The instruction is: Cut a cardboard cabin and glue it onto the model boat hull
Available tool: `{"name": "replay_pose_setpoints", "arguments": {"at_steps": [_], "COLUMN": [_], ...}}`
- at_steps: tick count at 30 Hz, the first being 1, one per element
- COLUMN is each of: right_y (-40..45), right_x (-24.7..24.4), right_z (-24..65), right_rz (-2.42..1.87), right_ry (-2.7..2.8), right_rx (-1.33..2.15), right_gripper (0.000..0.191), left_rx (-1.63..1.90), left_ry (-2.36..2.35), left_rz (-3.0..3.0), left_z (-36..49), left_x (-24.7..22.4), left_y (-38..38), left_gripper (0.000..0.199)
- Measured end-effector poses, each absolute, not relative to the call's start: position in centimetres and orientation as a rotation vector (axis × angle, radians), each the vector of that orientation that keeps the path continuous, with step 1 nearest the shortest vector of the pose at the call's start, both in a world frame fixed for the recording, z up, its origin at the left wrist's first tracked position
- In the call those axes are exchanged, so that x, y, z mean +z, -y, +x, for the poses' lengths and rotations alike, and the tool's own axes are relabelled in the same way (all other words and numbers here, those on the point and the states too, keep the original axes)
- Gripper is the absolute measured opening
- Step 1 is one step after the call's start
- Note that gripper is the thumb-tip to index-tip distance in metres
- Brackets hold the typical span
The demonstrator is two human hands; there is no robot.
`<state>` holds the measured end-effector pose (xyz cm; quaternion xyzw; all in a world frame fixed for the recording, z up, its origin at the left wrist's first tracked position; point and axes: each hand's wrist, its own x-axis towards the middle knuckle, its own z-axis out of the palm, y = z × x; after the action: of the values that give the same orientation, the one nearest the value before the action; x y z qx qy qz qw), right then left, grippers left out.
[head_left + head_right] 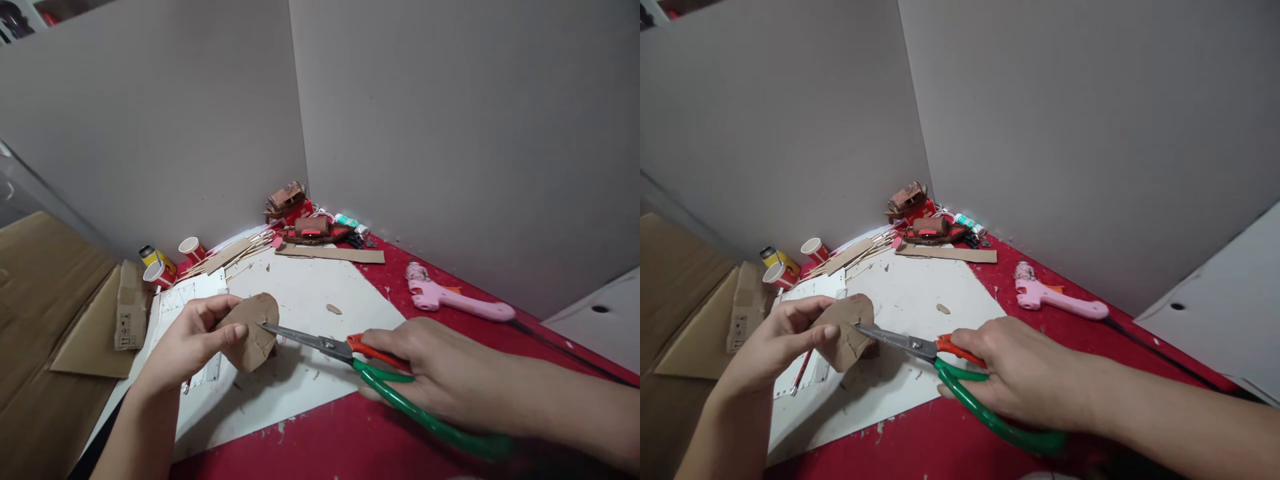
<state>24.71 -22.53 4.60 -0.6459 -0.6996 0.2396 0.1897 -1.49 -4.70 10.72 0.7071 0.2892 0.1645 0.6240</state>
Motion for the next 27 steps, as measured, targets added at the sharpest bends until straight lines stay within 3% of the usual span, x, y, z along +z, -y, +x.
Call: {"name": "replay_pose_setpoints", "arguments": {"at_steps": [27], "right_y": [23.2], "right_x": [7.4], "right_z": [24.2], "right_rz": [-1.984], "right_ry": [1.959], "right_rx": [0.706], "right_gripper": [0.039], "left_rx": [0.558], "left_ry": [-0.748], "left_rz": [1.562], "left_z": [0.1], "left_x": [9.9], "left_y": [6.0], "left_gripper": [0.029]}}
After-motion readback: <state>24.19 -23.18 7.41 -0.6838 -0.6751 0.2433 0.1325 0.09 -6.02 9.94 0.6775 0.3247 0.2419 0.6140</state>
